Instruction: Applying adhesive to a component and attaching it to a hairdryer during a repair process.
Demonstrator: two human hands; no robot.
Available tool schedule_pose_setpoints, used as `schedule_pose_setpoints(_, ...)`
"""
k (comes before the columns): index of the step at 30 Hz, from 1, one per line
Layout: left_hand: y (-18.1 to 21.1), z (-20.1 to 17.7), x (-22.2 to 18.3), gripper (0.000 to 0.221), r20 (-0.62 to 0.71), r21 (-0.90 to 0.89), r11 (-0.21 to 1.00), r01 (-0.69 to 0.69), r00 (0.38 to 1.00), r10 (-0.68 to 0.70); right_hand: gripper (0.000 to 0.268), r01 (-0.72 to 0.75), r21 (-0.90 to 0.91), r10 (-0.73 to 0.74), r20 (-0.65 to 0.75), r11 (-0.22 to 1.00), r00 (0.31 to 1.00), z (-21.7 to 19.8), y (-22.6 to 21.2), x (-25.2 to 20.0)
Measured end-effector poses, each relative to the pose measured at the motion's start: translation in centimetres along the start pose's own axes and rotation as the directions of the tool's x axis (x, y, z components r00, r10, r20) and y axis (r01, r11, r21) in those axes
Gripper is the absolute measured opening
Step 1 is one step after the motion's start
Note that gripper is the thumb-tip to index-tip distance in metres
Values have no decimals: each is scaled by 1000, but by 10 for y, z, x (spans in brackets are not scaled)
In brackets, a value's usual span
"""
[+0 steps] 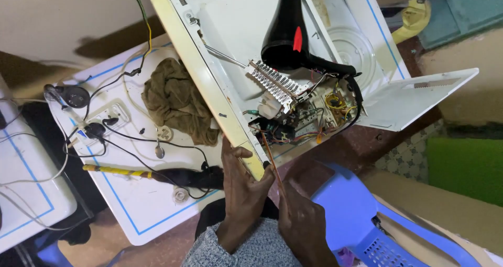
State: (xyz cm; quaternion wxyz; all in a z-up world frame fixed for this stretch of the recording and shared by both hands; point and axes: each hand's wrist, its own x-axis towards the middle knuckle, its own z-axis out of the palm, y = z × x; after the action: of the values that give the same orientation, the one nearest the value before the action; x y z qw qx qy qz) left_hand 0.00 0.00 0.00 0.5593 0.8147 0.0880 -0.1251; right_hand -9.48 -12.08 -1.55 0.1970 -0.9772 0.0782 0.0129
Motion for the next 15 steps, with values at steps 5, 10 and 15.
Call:
schedule_pose_setpoints(5, -6, 3, -3, 74, -13, 25, 1000, -5, 1000, 6, 25, 57, 181, -39, -101, 982, 994, 8, -7, 6)
schedule_pose_setpoints(10, -1, -4, -1, 39, -2, -79, 993, -93, 996, 93, 26, -36, 238, 72, -141, 971, 987, 6, -1, -9)
schedule_pose_setpoints(15, 2, -15, -5, 31, 100, -150, 986, -77, 991, 92, 24, -144, 271, 175, -96, 952, 980, -7, -9, -1)
